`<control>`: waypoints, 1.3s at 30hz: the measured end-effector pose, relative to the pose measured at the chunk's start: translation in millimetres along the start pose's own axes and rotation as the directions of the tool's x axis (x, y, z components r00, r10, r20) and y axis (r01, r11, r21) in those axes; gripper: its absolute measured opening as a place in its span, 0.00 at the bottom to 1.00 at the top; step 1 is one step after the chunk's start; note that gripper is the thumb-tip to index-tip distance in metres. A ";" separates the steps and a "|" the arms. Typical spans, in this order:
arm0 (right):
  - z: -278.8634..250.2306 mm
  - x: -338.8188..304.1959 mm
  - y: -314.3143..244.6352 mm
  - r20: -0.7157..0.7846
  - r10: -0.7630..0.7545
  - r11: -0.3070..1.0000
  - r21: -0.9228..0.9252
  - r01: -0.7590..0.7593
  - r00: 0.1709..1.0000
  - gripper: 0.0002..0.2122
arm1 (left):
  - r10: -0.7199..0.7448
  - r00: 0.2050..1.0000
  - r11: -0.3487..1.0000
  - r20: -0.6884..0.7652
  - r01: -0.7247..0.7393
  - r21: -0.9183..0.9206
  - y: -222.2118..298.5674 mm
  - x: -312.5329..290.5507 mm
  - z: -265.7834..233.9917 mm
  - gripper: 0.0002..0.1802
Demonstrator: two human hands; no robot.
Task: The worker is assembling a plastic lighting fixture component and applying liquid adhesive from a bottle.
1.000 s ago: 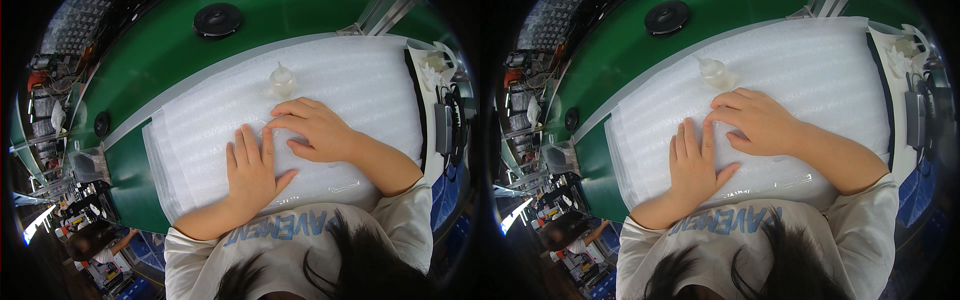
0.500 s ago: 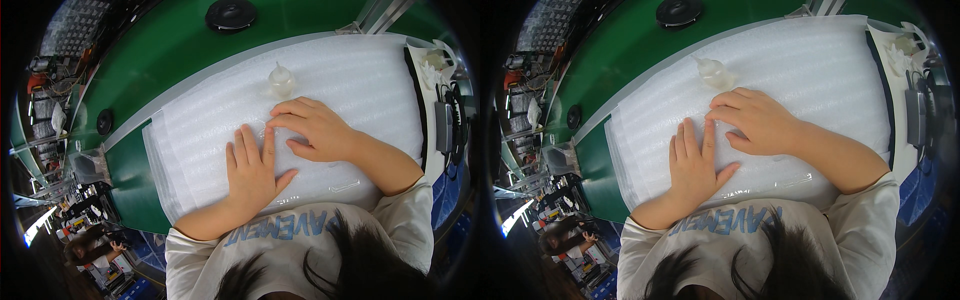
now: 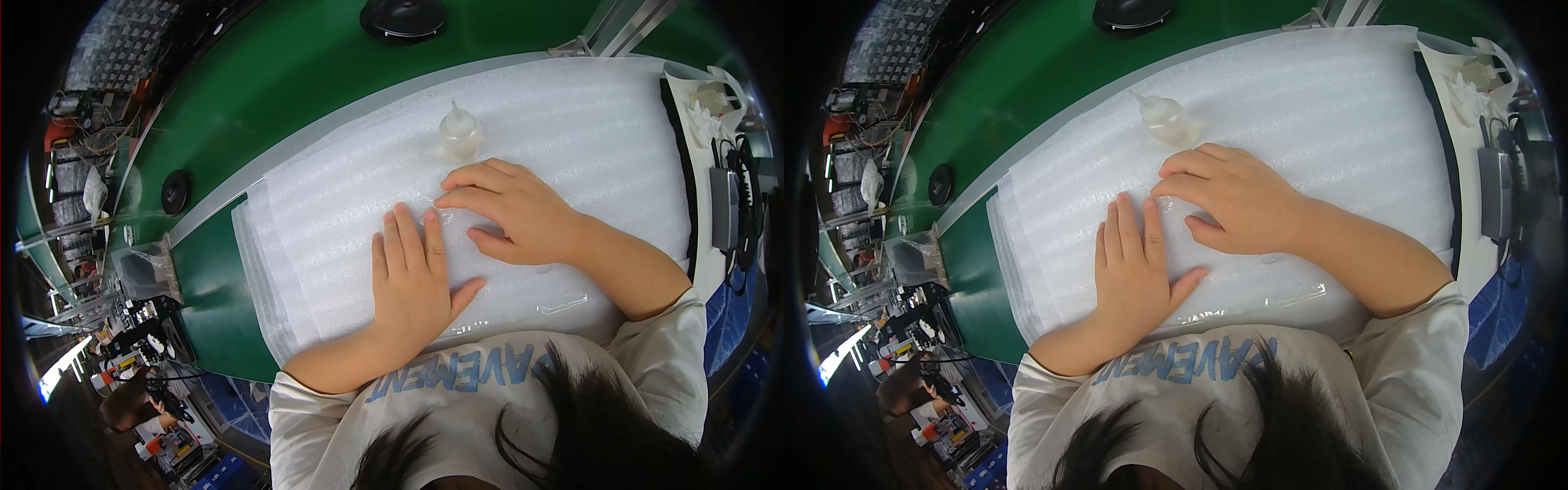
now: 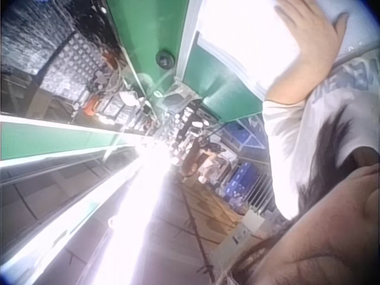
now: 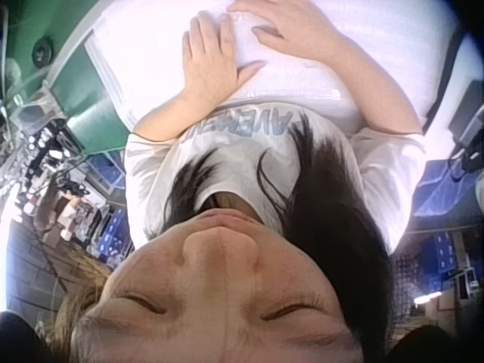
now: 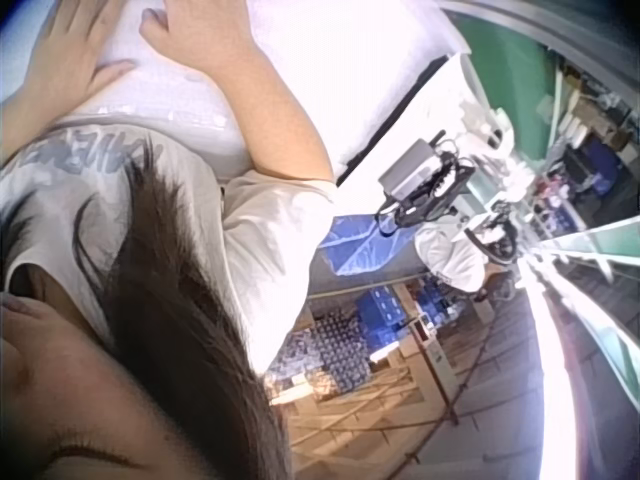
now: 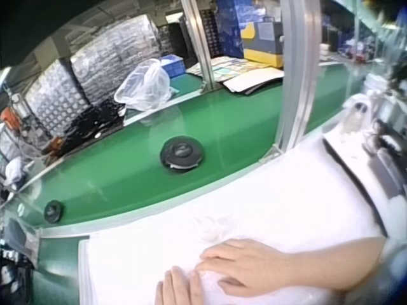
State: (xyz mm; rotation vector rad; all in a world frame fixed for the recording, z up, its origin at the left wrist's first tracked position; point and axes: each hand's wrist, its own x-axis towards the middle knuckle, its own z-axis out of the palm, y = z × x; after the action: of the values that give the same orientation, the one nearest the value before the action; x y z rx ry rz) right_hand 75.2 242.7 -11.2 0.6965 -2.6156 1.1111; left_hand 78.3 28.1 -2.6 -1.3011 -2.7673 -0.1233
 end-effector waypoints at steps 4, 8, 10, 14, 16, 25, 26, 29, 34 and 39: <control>0.5 -0.4 0.3 0.009 -0.008 1.000 -0.027 0.009 1.000 0.17 | -0.002 1.000 1.000 0.007 0.002 -0.004 -0.8 0.5 -0.4 0.56; -1.5 -0.5 -2.6 0.070 -0.026 0.997 -0.067 0.031 0.997 0.16 | -0.015 1.000 1.000 0.020 0.015 -0.014 -1.2 -0.1 -1.9 0.57; 0.6 -2.8 -2.7 0.034 -0.071 0.986 -0.152 0.075 0.997 0.16 | -0.014 1.000 1.000 0.026 0.014 -0.014 -0.9 0.5 -2.4 0.58; -5.4 -1.9 -7.5 0.071 -0.069 0.967 -0.240 0.084 0.995 0.16 | -0.016 0.999 1.000 0.030 0.016 -0.017 -1.1 1.3 -2.4 0.58; -7.0 -1.3 -7.8 0.087 -0.080 0.958 -0.269 0.101 0.993 0.16 | -0.016 0.999 1.000 0.027 0.017 -0.016 -1.3 1.1 -2.3 0.58; -9.5 -1.7 -7.2 0.065 -0.063 0.971 -0.229 0.076 0.996 0.19 | -0.013 1.000 1.000 0.023 0.014 -0.025 -2.2 1.5 -3.4 0.57; -9.3 -1.6 -6.7 0.065 -0.068 0.971 -0.226 0.081 0.996 0.19 | -0.014 1.000 1.000 0.024 0.014 -0.026 -2.2 1.7 -3.5 0.57; -8.7 -1.1 -5.2 0.062 -0.080 0.972 -0.219 0.091 0.995 0.19 | -0.018 0.999 0.999 0.026 0.019 -0.028 -2.4 1.5 -2.7 0.57; -7.0 -1.4 -4.7 0.042 -0.069 0.967 -0.242 0.077 0.997 0.16 | -0.024 0.999 0.999 0.030 0.025 -0.027 -1.7 2.0 -3.1 0.58; -7.0 -1.7 -5.4 0.040 -0.087 0.972 -0.216 0.094 0.995 0.19 | -0.021 1.000 0.999 0.015 0.021 -0.029 -2.4 0.8 -2.3 0.57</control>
State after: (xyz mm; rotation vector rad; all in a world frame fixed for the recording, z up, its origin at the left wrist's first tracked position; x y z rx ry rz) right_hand 79.5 245.1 -3.6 0.7799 -2.6474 0.7790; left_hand 76.0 26.9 -0.4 -1.2846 -2.8021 -0.1564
